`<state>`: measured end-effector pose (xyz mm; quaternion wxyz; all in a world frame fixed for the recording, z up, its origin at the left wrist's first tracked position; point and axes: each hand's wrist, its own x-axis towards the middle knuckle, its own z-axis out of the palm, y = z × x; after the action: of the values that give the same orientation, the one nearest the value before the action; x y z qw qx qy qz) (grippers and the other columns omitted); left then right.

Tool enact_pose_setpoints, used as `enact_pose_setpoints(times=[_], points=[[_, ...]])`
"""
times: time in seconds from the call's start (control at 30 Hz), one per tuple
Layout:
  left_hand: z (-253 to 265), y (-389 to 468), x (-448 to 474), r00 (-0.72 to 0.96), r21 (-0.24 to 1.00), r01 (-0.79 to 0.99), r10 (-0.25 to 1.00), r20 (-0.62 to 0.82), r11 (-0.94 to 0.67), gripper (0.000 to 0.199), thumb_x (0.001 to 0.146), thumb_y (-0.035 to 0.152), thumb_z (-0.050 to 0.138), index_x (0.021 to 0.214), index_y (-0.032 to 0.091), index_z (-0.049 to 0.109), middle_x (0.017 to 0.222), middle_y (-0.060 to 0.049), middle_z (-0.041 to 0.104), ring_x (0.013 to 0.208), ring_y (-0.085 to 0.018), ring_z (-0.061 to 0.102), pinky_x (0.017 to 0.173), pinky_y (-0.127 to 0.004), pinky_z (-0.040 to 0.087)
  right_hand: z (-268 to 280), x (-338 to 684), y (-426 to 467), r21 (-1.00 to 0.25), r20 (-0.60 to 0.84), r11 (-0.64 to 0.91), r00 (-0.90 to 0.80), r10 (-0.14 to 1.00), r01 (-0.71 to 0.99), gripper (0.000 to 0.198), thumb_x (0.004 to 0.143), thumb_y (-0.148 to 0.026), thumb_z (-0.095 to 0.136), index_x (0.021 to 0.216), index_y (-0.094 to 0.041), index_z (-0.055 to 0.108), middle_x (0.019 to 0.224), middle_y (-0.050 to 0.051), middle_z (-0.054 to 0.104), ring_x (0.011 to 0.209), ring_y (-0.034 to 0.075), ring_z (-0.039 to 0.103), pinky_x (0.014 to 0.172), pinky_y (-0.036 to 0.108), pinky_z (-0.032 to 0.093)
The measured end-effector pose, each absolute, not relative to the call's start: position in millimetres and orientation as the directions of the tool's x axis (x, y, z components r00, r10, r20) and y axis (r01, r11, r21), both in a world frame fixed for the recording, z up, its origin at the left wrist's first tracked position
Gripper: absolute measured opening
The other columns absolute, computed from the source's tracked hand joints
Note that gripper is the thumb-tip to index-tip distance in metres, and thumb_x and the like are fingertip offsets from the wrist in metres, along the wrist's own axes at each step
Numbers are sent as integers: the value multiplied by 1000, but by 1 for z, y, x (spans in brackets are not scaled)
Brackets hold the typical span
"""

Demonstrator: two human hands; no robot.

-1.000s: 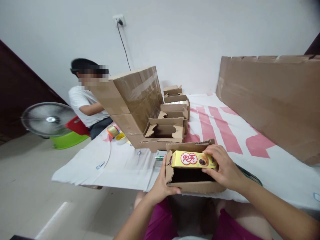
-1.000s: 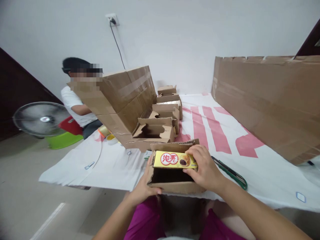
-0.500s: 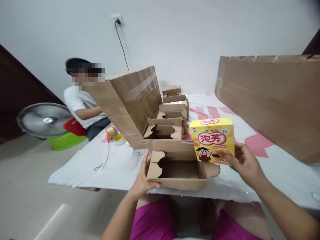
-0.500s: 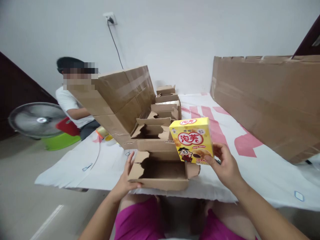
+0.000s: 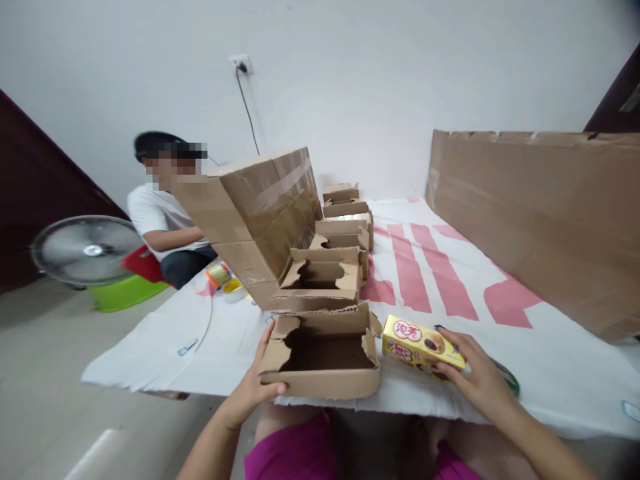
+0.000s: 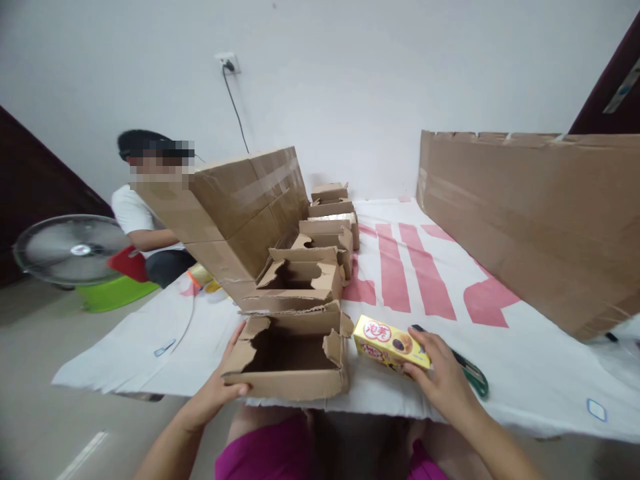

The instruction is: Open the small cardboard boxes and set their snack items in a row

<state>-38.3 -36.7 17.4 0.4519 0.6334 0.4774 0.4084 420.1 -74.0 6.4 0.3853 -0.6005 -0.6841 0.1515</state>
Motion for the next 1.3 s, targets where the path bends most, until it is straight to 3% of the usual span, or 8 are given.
enact_pose_setpoints(times=[0.13,0.27,0.4,0.57,0.73,0.87,1.03,1.3], points=[[30,-34,-47,276,944,257,952,136,-209,128,54,75,74,154,34,4,164,-10,5,149,-40,6,120,-57,5,-5,419,-76,-717,285,139,106,953,683,66,78,-45,60,137,-21,43,134,13,56,119,30,57,100,45,48],[49,-20,-64,246,942,119,928,279,-314,112,57,79,68,150,39,21,160,-9,23,145,-40,22,114,-55,26,-15,424,-76,-811,122,1,167,978,585,84,71,-47,62,144,-19,31,131,14,59,103,28,66,87,41,55],[97,-9,-62,188,912,115,910,369,-393,73,78,62,64,140,31,44,147,-11,46,139,-34,37,107,-42,39,-17,423,-75,-856,74,-1,124,990,517,69,70,-46,60,132,-19,47,124,14,65,104,31,66,86,42,55],[163,0,-13,323,845,194,845,425,-499,50,83,43,68,128,26,55,134,-11,58,127,-29,51,104,-37,43,-2,427,-63,-906,96,32,131,987,423,49,70,-42,62,114,-22,57,113,11,71,95,30,69,78,41,58],[194,32,60,555,783,318,774,303,-535,61,79,37,73,134,26,49,138,-12,54,126,-30,52,106,-44,42,59,435,-21,-924,249,168,209,946,343,50,73,-49,66,114,-22,55,110,11,71,93,29,69,76,40,58],[194,73,121,561,779,413,806,191,-471,81,73,33,77,143,22,37,152,-17,39,120,-31,57,98,-47,49,116,423,26,-877,380,319,111,919,360,41,78,-43,63,112,-22,55,112,10,70,100,27,67,83,40,56],[196,113,164,512,766,455,837,193,-455,65,70,28,81,126,14,51,122,-17,66,105,-29,65,93,-45,52,145,405,72,-857,427,361,114,897,367,39,77,-32,66,112,-20,56,111,9,70,98,27,66,86,42,54],[210,104,157,454,721,506,857,244,-473,59,72,26,77,124,14,52,117,-17,67,98,-28,67,87,-42,53,148,406,69,-867,453,417,86,887,274,42,76,-41,69,109,-20,55,113,9,69,104,26,65,91,44,53]])
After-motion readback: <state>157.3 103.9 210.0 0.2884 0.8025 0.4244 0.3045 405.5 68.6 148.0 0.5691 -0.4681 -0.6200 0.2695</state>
